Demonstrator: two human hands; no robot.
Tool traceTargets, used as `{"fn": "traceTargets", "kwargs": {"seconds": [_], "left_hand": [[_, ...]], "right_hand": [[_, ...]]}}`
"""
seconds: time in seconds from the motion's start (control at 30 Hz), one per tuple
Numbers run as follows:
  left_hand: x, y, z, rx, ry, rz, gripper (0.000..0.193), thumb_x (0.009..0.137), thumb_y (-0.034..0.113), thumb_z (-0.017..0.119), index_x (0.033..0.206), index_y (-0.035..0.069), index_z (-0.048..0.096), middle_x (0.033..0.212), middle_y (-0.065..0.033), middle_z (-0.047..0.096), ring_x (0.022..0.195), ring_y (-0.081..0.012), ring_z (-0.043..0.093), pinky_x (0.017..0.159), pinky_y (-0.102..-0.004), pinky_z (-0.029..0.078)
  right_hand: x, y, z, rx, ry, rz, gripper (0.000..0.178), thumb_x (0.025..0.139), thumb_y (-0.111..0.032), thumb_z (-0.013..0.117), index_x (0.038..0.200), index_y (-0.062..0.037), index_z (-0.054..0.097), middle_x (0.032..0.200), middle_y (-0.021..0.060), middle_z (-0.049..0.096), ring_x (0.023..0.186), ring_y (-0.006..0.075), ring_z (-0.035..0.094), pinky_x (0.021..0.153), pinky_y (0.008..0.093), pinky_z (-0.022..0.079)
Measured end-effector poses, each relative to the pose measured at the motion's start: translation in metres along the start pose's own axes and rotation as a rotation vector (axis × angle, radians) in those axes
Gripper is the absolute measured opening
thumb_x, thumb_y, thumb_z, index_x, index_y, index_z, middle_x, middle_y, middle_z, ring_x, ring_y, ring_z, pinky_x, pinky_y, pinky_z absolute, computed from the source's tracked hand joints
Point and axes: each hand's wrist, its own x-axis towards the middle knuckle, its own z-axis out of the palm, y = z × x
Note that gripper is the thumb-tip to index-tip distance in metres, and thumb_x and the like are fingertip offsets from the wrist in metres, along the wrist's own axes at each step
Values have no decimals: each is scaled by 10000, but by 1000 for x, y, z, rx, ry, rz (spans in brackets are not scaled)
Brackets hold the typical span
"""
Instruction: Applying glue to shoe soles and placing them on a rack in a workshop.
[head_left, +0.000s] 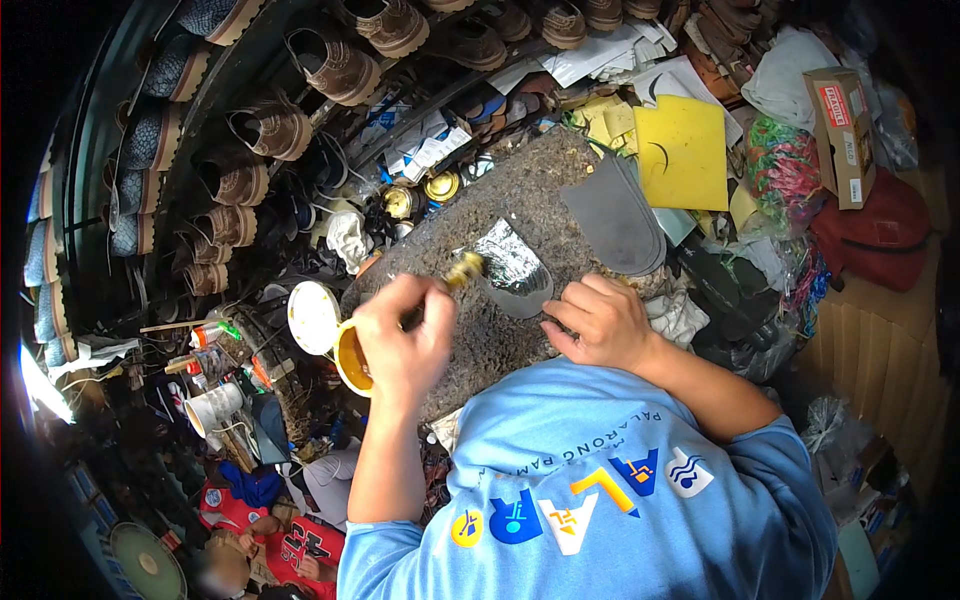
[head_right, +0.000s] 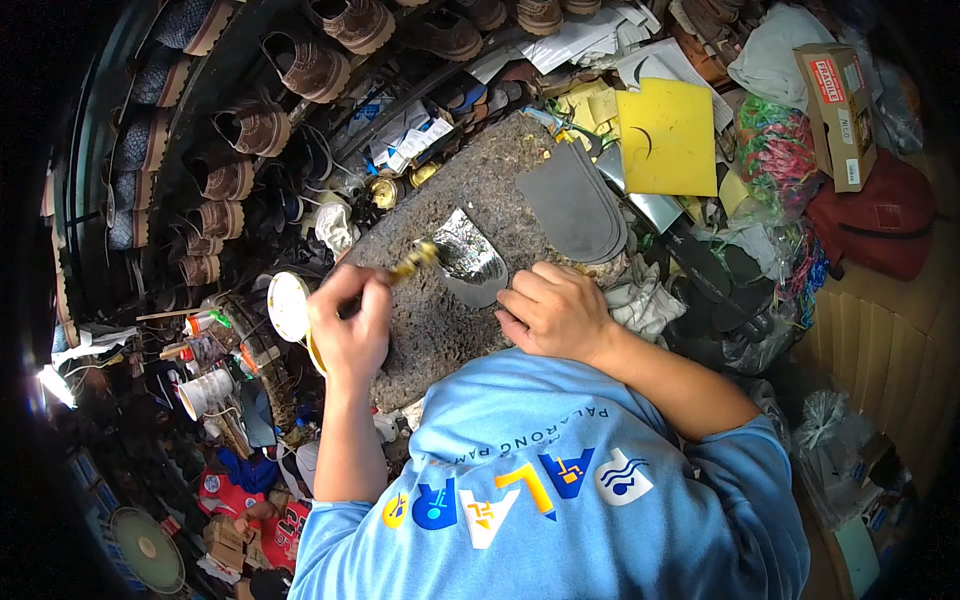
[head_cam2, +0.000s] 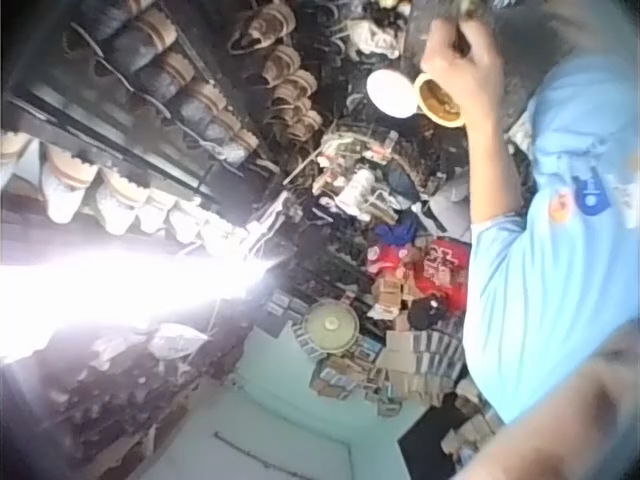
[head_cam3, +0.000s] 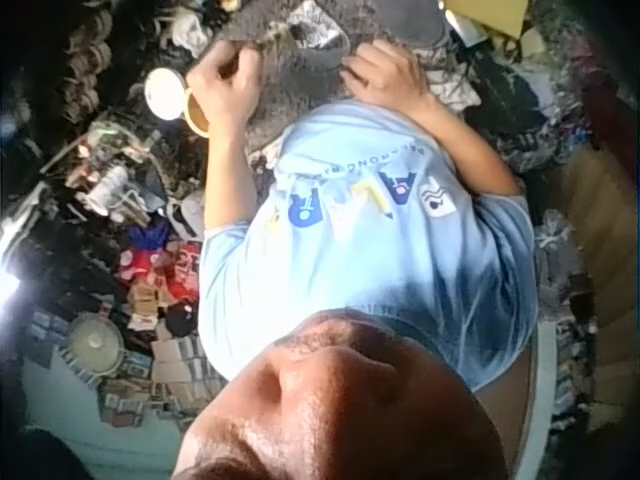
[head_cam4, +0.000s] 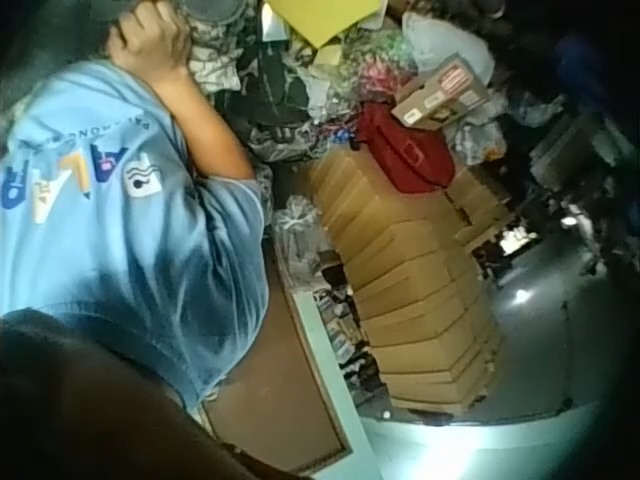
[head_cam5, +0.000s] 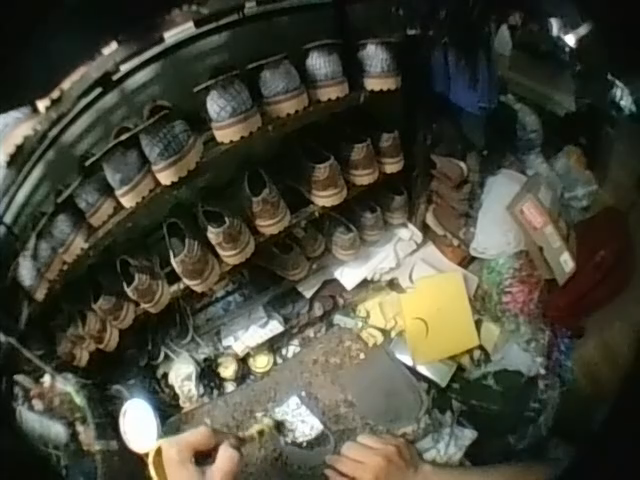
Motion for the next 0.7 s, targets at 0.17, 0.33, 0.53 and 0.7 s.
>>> {"fn": "traceTargets", "kwargs": {"seconds": [0.17,0.33,0.53,0.7], "left_hand": [[11,-16,13,116,45,95,161,917,113,650,867,-32,699,616,-96,598,589,-101,546,576,-293,451],[-20,12,11,59,-203,-9,126,895,62,639,849,-37,701,635,-82,623,589,-95,567,568,-279,452],[-9,2,22,90,1,52,127,872,72,665,771,-5,666,669,-181,649,551,-278,638,556,-372,498],[-21,21,18,-30,-125,82,130,849,58,694,744,-2,647,663,-184,638,566,-311,653,572,-389,521]], "right_hand": [[2,-1,0,-3,0,-13,165,735,-193,799,840,-85,730,768,23,573,719,211,585,614,335,510],[0,-1,0,-11,3,-1,178,731,-200,801,848,-88,729,770,23,576,728,211,590,621,332,514],[2,-2,-1,-12,4,-19,181,722,-204,804,842,-94,727,773,23,577,728,209,592,620,333,515],[-1,0,1,-17,18,-11,176,716,-198,803,832,-95,721,767,21,569,726,209,590,611,340,511]]}}
